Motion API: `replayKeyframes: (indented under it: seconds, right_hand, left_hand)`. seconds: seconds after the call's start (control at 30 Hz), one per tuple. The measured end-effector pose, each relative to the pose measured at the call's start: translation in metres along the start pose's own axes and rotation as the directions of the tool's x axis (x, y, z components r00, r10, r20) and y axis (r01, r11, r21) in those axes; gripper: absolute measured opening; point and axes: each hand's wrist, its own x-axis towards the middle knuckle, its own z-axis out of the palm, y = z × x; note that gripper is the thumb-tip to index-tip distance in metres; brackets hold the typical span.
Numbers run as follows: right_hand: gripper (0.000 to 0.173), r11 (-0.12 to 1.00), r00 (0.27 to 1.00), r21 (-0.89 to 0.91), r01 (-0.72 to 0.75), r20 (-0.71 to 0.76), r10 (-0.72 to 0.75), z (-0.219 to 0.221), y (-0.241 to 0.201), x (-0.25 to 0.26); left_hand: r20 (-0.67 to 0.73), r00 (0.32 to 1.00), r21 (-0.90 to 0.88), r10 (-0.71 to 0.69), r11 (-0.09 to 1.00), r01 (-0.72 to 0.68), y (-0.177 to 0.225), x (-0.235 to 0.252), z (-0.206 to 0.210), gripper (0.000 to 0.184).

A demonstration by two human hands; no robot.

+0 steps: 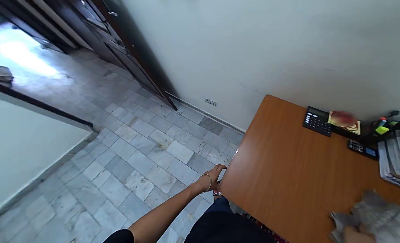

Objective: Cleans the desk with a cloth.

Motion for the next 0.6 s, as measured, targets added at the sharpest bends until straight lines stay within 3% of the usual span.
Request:
replayKeyframes:
  seconds: [0.07, 0.13, 0.23, 0.3, 0.4, 0.5, 0.6]
  right_hand:
    - [0.050, 0.987, 0.986, 0.032, 0.160, 0.037, -0.162, 0.020, -0.029, -0.032]
    - [0.049, 0.933, 0.928, 0.096, 0.347, 0.107, -0.356, 0.033, -0.066, -0.077]
    - [0.048, 0.791, 0.760, 0.093, 0.605, 0.229, -0.608, 0.050, -0.109, -0.137]
    - [0.050, 0.688, 0.632, 0.068, 0.723, 0.337, -0.698, 0.057, -0.125, -0.165]
    - [0.048, 0.594, 0.537, 0.102, 0.798, 0.326, -0.778, 0.064, -0.121, -0.175]
    - [0.045, 0.614, 0.589, 0.139, 0.777, 0.182, -0.787, 0.062, -0.091, -0.151]
    - [0.044, 0.736, 0.732, 0.141, 0.662, 0.087, -0.676, 0.046, -0.046, -0.111]
  left_hand:
    - [-0.005, 1.000, 0.004, 0.001, 1.000, -0.001, 0.000, -0.001, 0.001, 0.099]
    - [-0.012, 1.000, 0.017, 0.006, 1.000, -0.006, 0.000, -0.001, 0.002, 0.105]
    - [-0.007, 1.000, 0.038, -0.002, 0.999, 0.002, 0.001, 0.002, 0.002, 0.110]
    - [0.007, 1.000, 0.044, -0.018, 0.999, 0.018, 0.003, 0.003, 0.000, 0.113]
    - [0.014, 0.999, 0.022, -0.035, 0.999, 0.034, 0.007, 0.003, -0.002, 0.112]
    - [0.009, 0.999, -0.023, -0.031, 0.999, 0.031, 0.007, 0.000, -0.001, 0.106]
    - [-0.007, 1.000, -0.026, -0.006, 1.000, 0.006, 0.006, -0.001, 0.002, 0.100]
